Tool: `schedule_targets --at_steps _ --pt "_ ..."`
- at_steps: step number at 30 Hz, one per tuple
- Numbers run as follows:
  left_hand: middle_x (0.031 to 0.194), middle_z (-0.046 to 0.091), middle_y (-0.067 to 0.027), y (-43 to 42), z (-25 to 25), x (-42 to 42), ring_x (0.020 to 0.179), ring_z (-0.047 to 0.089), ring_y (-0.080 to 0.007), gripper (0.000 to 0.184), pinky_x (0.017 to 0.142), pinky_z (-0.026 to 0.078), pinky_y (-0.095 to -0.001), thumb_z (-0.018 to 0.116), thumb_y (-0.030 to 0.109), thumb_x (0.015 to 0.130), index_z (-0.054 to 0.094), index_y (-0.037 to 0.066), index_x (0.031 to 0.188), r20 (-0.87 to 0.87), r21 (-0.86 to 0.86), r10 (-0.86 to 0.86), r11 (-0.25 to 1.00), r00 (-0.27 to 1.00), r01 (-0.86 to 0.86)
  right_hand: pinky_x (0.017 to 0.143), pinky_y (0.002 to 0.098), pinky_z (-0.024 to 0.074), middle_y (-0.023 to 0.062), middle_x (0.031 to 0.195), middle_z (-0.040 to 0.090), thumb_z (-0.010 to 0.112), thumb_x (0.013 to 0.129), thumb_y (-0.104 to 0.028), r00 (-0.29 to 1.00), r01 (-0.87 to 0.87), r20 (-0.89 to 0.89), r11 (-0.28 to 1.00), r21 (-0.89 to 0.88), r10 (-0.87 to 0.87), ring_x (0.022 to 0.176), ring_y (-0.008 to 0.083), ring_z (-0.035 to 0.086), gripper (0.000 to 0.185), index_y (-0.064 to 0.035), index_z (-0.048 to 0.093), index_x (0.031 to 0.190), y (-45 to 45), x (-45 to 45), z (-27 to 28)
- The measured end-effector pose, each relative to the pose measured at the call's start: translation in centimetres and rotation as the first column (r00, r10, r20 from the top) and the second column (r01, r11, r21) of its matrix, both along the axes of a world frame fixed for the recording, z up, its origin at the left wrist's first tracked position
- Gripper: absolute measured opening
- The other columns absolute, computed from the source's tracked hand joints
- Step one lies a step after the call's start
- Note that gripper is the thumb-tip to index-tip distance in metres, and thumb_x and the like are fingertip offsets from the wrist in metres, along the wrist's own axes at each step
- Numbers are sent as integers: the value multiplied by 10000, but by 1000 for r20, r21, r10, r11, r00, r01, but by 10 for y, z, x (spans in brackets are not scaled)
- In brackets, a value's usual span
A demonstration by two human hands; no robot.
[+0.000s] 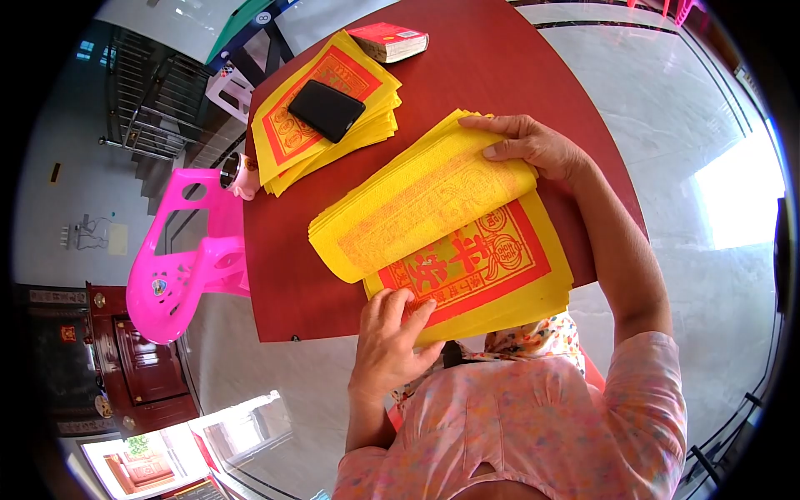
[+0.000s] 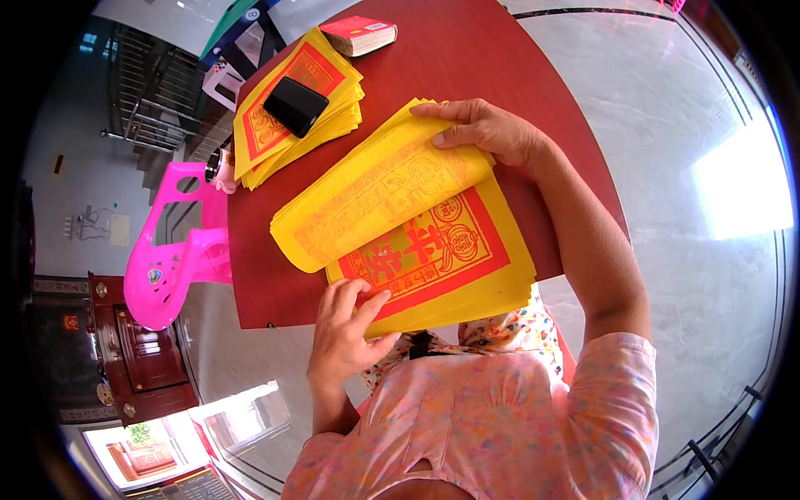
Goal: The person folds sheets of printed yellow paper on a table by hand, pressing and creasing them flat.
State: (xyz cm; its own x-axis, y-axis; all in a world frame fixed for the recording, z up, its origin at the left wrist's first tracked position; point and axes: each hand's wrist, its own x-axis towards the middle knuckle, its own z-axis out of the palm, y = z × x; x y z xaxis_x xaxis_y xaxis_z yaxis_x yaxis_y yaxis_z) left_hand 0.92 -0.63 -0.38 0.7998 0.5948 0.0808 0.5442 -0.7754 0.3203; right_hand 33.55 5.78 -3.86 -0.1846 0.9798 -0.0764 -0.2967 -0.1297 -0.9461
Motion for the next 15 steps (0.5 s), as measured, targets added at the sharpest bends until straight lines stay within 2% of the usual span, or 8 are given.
schedule_targets --at_steps 11,15 --pt "1072 516 -133 3 1 -2 1015 494 -322 498 874 434 -430 785 184 582 651 45 1042 21 -25 3 1000 1000 -3 961 263 440 86 1205 586 617 852 -89 999 10 48 1000 8 -10 1038 148 578 480 -83 501 1318 0 1 -2" --pt "1055 533 -138 5 2 -4 1004 502 -322 462 874 432 -428 768 200 624 651 26 1035 41 -68 5 998 999 -2 952 261 443 91 1202 588 613 851 -88 999 0 39 1000 -1 0 1033 148 582 477 -82 505 1315 1 1 -2"
